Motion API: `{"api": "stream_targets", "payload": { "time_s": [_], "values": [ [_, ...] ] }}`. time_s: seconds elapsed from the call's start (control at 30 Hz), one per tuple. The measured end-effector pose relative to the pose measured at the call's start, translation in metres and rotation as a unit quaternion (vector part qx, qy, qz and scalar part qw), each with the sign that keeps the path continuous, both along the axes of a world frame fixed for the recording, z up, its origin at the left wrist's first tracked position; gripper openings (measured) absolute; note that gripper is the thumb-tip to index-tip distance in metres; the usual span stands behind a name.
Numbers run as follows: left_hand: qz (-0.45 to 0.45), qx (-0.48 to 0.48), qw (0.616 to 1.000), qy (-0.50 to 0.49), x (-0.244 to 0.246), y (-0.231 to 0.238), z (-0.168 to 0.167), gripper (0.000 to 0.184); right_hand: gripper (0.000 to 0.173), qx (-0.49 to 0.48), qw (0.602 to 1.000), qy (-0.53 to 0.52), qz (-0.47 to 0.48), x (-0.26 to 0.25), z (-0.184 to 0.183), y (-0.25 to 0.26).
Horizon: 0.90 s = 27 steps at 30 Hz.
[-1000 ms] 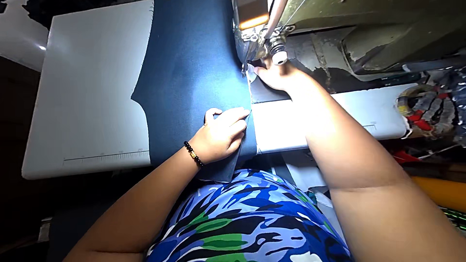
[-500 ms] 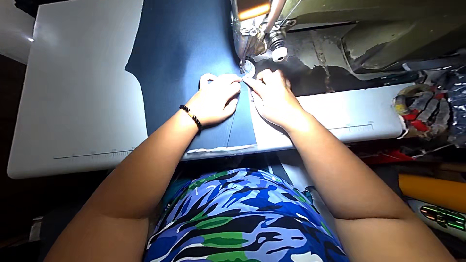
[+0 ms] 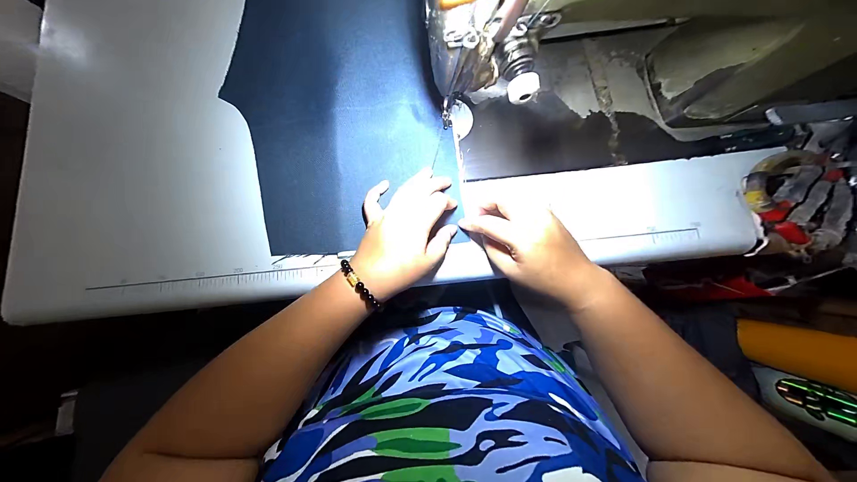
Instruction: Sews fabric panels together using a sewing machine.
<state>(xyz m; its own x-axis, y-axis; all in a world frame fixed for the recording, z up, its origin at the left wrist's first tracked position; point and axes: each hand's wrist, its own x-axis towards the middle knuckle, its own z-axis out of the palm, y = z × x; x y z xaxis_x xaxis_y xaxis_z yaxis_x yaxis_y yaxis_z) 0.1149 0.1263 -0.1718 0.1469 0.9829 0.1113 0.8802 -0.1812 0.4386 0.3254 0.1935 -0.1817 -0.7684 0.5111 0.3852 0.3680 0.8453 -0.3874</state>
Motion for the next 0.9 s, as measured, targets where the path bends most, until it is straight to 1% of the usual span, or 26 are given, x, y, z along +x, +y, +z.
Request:
{"api": "stream_targets", "payload": {
  "time_s": [0.17, 0.27, 0.33, 0.43, 0.57, 0.67, 0.8, 0.9],
  "values": [
    [-0.023, 0.008, 1.0, -0.007, -0.014, 0.019, -0.001, 0.038, 0.027, 0.021, 0.999, -0.027, 0.012, -0.01, 0.009, 0.019],
    [-0.016, -0.009, 1.0, 0.005, -0.023, 0.038, 0.001, 0.039, 0.031, 0.017, 0.997, -0.072, 0.003, -0.018, 0.014, 0.036],
    [-0.016, -0.002, 1.0, 0.007, -0.028, 0.052, 0.0, 0.04, 0.033, 0.014, 0.995, -0.099, -0.005, -0.025, 0.017, 0.047],
    [-0.013, 0.008, 1.0, 0.008, -0.038, 0.076, 0.0, 0.04, 0.038, 0.025, 0.995, -0.097, -0.027, -0.033, 0.014, 0.064],
    [-0.012, 0.009, 1.0, 0.026, -0.051, 0.109, 0.003, 0.039, 0.047, 0.007, 0.989, -0.124, -0.08, -0.041, 0.011, 0.073],
    [-0.005, 0.0, 0.999, 0.051, -0.058, 0.132, 0.009, 0.041, 0.047, 0.01, 0.984, -0.143, -0.105, -0.043, 0.01, 0.071],
    [0.001, 0.001, 0.997, 0.078, -0.062, 0.142, 0.007, 0.048, 0.045, 0.002, 0.986, -0.131, -0.106, -0.041, 0.009, 0.072],
    [0.004, 0.007, 0.997, 0.08, -0.06, 0.139, 0.007, 0.046, 0.044, -0.004, 0.987, -0.125, -0.102, -0.042, 0.01, 0.073]
  ]
}}
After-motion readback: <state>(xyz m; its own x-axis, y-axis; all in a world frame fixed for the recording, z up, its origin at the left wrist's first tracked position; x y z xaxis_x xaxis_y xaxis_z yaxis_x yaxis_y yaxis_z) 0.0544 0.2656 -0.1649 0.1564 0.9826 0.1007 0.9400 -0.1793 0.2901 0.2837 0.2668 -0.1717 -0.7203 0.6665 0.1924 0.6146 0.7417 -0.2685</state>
